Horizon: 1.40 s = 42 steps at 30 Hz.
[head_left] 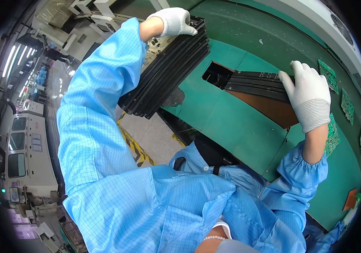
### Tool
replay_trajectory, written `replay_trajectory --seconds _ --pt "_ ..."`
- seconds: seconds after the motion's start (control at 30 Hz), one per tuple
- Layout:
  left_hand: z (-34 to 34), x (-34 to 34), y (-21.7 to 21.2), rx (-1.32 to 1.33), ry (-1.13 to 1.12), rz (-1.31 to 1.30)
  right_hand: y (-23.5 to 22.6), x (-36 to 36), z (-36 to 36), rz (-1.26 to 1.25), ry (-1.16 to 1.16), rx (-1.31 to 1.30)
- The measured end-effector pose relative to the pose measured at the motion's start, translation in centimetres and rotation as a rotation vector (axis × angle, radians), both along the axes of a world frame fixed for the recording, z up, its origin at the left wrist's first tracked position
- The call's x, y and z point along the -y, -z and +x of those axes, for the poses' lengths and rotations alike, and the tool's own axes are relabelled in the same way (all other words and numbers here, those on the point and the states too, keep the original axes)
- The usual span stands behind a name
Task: The recorder is handling, stacking, and organizing green printed circuit boards and assembled electronic modules on a production line.
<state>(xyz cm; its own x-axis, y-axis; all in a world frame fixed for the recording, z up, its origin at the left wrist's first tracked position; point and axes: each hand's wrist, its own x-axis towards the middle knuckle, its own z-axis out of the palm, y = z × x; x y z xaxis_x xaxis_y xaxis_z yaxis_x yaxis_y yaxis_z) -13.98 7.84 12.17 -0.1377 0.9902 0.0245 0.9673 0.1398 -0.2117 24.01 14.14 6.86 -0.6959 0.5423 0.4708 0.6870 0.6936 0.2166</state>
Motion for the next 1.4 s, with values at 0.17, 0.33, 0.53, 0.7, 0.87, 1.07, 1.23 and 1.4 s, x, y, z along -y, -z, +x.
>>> replay_trajectory --seconds 0.17,0.33,0.53,0.7,0.87,1.07,1.23,1.4 --pt "-1.9 -0.8 -0.3 0.199 0.141 -0.025 0.0 0.1 0.0 -0.010 -0.018 -0.013" --pt "-2.0 -0.6 -3.7 0.630 0.156 -0.016 0.3 -0.2 0.4 -0.008 0.003 -0.007" --pt "-8.0 -2.2 -3.9 0.208 0.097 0.033 0.2 0.0 0.1 0.007 -0.013 -0.014" --pt "-10.0 -3.1 -1.7 0.356 0.085 -0.046 0.2 0.0 0.1 0.007 -0.027 -0.018" --pt "-9.4 -3.7 -1.9 0.369 0.043 -0.016 0.4 -0.2 0.1 0.031 -0.046 -0.033" --pt "-9.3 -4.6 -2.3 0.445 0.045 0.077 0.6 -0.4 0.5 0.027 -0.022 -0.028" --pt "-17.0 -2.9 -2.9 0.185 0.016 0.055 0.3 -0.2 0.2 0.030 -0.041 -0.032" --pt "-19.8 -1.9 -0.5 0.234 -0.145 0.002 0.4 -0.3 0.1 0.031 -0.033 -0.029"
